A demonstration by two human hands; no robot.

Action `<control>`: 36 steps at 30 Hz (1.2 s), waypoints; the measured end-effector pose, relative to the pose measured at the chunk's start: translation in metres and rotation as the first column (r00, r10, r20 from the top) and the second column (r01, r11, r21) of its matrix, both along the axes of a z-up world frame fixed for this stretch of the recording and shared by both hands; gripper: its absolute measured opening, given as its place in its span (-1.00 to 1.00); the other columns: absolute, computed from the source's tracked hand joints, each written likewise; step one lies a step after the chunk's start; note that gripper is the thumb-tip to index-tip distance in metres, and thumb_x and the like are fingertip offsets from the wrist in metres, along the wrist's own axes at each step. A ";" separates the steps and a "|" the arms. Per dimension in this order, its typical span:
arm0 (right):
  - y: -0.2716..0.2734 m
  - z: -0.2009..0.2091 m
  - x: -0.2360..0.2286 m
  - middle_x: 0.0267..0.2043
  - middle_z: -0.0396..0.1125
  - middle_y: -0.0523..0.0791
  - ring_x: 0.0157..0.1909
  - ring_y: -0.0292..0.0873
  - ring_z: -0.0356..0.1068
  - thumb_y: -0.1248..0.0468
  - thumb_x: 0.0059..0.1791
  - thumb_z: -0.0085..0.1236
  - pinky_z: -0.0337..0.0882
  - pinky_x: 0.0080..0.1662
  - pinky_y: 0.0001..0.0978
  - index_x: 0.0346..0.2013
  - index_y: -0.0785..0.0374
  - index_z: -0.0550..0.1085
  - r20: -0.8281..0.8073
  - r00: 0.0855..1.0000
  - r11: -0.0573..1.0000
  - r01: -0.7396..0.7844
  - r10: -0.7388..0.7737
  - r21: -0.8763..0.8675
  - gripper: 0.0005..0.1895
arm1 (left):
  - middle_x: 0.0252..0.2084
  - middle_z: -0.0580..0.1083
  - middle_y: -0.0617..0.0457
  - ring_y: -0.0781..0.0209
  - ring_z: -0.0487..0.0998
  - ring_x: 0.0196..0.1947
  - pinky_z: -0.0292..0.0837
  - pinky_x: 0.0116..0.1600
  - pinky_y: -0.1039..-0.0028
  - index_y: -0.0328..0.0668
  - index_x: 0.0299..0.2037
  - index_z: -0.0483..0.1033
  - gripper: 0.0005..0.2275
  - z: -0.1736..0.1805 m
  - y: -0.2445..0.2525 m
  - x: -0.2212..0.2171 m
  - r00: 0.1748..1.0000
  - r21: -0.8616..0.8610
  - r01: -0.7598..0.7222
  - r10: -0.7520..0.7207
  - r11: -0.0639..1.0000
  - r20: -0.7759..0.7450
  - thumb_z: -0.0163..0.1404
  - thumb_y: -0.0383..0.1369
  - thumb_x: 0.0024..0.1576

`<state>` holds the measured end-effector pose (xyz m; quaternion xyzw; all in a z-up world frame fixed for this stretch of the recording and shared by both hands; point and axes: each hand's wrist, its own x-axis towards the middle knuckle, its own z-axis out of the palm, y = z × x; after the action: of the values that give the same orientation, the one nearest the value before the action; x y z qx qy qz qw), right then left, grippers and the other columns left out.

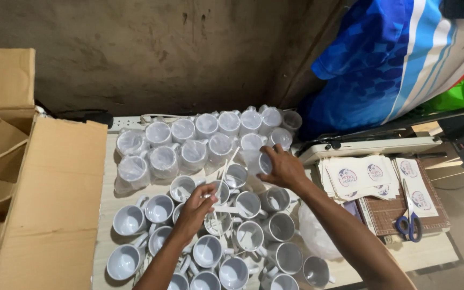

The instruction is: The person wraps white ceramic mugs individually in clear plastic bags. They pick up a mug from a pile on the table, place it inside a bag, and then set the wrapped mug down on the table. This process is repeated continuously for multiple mugs.

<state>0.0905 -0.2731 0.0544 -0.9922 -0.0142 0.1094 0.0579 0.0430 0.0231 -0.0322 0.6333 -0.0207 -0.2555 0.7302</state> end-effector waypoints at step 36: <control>0.052 -0.105 0.038 0.22 0.27 -0.07 0.24 -0.06 0.23 -0.21 -0.40 0.53 0.17 0.23 -0.12 0.38 0.26 0.17 -0.113 0.925 0.913 -0.377 0.363 -0.156 0.23 | 0.19 0.48 0.06 0.27 0.52 0.07 0.43 0.14 0.39 -0.12 0.26 0.36 -0.57 -0.007 0.003 -0.013 0.999 0.117 -0.002 0.007 0.993 -0.048 0.00 -0.20 0.20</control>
<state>0.1284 -0.2207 -0.0511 -0.9675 -0.1897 0.1597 -0.0505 0.0299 0.0259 -0.0394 0.6685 0.0133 -0.2698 0.6929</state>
